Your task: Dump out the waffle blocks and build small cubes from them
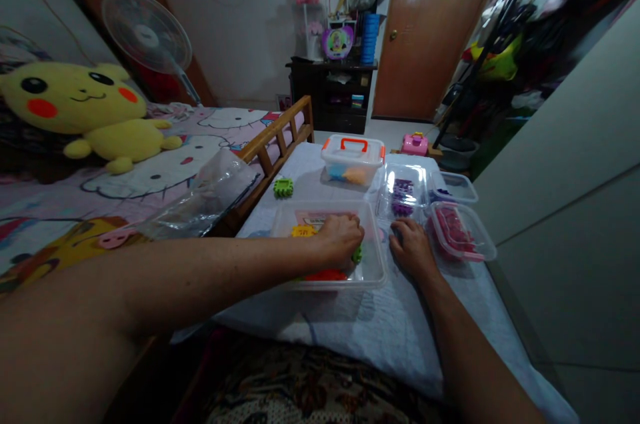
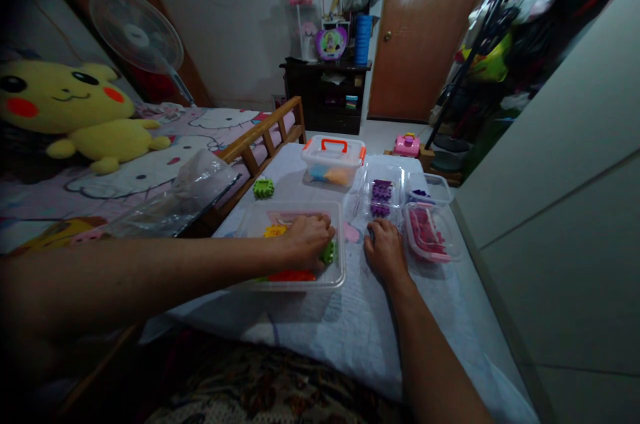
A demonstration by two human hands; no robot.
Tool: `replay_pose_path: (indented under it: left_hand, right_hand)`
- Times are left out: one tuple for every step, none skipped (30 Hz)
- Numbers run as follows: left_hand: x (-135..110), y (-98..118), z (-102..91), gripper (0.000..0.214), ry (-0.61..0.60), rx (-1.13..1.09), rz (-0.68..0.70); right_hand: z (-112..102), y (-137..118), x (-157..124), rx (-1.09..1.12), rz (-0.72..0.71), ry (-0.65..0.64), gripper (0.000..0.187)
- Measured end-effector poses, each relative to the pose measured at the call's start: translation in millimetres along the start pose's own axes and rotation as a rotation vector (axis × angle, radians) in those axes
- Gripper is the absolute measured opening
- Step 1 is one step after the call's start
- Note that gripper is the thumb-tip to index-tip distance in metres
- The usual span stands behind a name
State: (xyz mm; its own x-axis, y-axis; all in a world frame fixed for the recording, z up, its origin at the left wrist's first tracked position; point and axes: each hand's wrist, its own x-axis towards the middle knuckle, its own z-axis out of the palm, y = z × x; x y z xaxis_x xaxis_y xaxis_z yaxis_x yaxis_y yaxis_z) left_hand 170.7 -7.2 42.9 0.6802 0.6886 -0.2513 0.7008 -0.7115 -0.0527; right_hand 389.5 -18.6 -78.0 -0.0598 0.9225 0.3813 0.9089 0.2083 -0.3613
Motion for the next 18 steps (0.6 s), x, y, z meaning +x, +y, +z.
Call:
replay_pose_path:
  left_hand:
    - [0,0,0.2,0.057,-0.004,-0.006,-0.014]
    - [1,0,0.2,0.055,-0.013,-0.01,-0.026]
    - [1,0,-0.1,0.053,-0.026,-0.01,-0.033]
    - [2,-1,-0.5,0.05,-0.046,-0.008,-0.04]
    - [2,-1,-0.9,0.047,-0.067,-0.007,-0.047]
    - [3,-1,-1.3,0.044,-0.084,-0.007,-0.053]
    - [3,-2,-1.4,0.042,-0.094,-0.006,-0.059]
    - [4,-2,-1.3,0.039,-0.093,-0.003,-0.064]
    - [4,-2,-1.1,0.038,-0.086,0.002,-0.065]
    - [4,-2,-1.2,0.037,-0.078,0.009,-0.062]
    - [4,-3,-2.0,0.038,-0.067,0.015,-0.054]
    - [3,-4,-4.0,0.04,-0.048,0.018,-0.044]
    - [1,-5,-7.7,0.042,-0.023,0.015,-0.031]
    - [-2,-7,-13.4,0.042,0.007,0.006,-0.016]
    - [-6,-11,-21.2,0.042,0.05,-0.009,-0.003]
    - [-11,-16,-30.9,0.04,0.086,-0.024,0.011]
    - [-17,-22,-42.0,0.037,0.125,-0.044,0.013]
    - [-23,-31,-53.6,0.034,0.187,-0.069,0.0]
  right_hand:
    - [0,0,0,0.002,0.001,-0.001,0.027]
    - [0,0,0,0.004,0.001,-0.003,0.027]
    - [-1,0,0,0.004,0.002,-0.005,0.028]
    - [-1,0,0,0.002,0.002,-0.007,0.028]
    - [-1,0,0,0.001,0.003,-0.009,0.028]
    - [-1,0,0,-0.001,0.005,-0.011,0.028]
    - [-1,0,0,-0.003,0.006,-0.013,0.028]
    - [0,1,-1,-0.004,0.007,-0.013,0.028]
    - [0,1,-1,-0.004,0.007,-0.012,0.027]
    - [0,1,-1,-0.003,0.006,-0.01,0.027]
    - [1,1,-1,-0.001,0.004,-0.005,0.026]
    - [1,1,-1,0.002,0.003,0.001,0.026]
    - [0,1,-1,0.004,0.002,0.007,0.027]
    - [0,1,-1,0.005,0.004,0.011,0.027]
    - [0,0,-1,0.006,0.006,0.012,0.027]
    - [0,0,-1,0.007,0.007,0.011,0.027]
    - [-1,0,-1,0.007,0.009,0.007,0.028]
    - [-1,-1,-1,0.006,0.009,0.003,0.028]
